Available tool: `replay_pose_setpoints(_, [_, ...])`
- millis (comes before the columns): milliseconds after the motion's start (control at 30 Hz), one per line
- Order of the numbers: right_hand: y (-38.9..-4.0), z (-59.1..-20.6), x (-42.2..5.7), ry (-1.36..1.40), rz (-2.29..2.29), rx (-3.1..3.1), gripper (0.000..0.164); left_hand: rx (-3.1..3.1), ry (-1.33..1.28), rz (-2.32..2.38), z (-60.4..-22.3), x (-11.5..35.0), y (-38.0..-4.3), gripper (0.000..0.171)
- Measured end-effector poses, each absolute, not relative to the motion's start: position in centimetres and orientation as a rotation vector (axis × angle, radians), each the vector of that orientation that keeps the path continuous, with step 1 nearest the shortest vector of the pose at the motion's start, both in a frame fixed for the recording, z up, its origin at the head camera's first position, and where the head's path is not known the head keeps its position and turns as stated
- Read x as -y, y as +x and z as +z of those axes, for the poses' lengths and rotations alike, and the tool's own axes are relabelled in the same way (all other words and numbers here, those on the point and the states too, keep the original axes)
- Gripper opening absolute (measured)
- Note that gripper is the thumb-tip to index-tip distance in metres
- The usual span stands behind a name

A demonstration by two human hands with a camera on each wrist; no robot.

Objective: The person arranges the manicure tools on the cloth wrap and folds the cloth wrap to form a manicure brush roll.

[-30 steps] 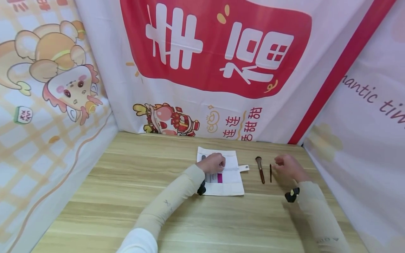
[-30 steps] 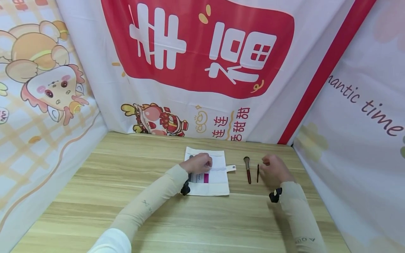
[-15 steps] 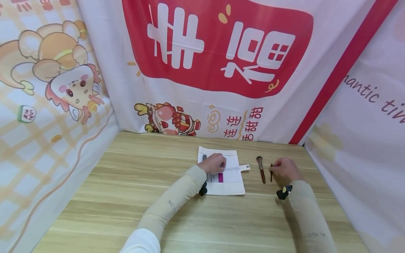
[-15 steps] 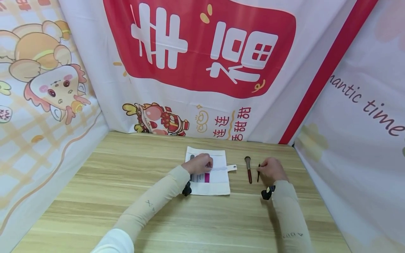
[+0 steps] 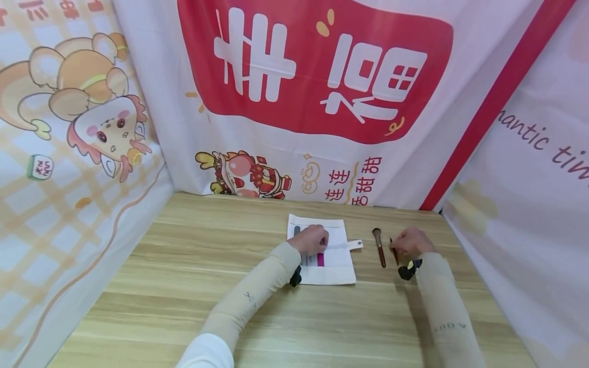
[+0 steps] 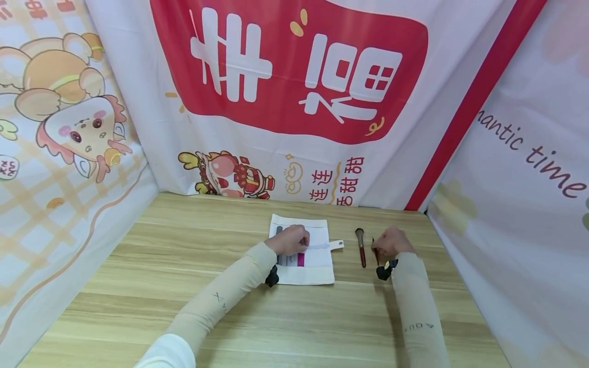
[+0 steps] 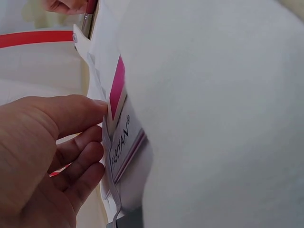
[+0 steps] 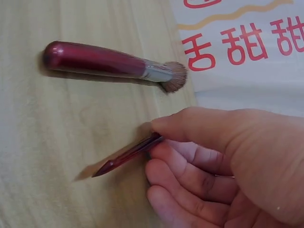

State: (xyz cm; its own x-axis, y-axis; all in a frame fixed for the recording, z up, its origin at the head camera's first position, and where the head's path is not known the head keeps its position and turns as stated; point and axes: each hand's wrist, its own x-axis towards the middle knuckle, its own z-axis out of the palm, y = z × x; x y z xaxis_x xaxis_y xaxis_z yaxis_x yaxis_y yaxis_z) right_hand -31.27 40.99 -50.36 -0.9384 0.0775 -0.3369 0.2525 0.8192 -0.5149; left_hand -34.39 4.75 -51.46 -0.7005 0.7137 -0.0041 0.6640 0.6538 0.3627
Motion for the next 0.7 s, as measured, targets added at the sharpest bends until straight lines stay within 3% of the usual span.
replay_pose_setpoints(300, [-33.1, -47.6, -39.5, 0.159, -0.789, -2.778, 0.037, -2.699, 1.103, 0.538, -51.2, -4.8, -34.2, 0.008])
replay_pose_setpoints(700, [-35.9, -45.2, -31.9, -0.067, -0.776, -2.923, 0.031, -2.667, 1.046, 0.523, -51.6, -5.4, -35.3, 0.009])
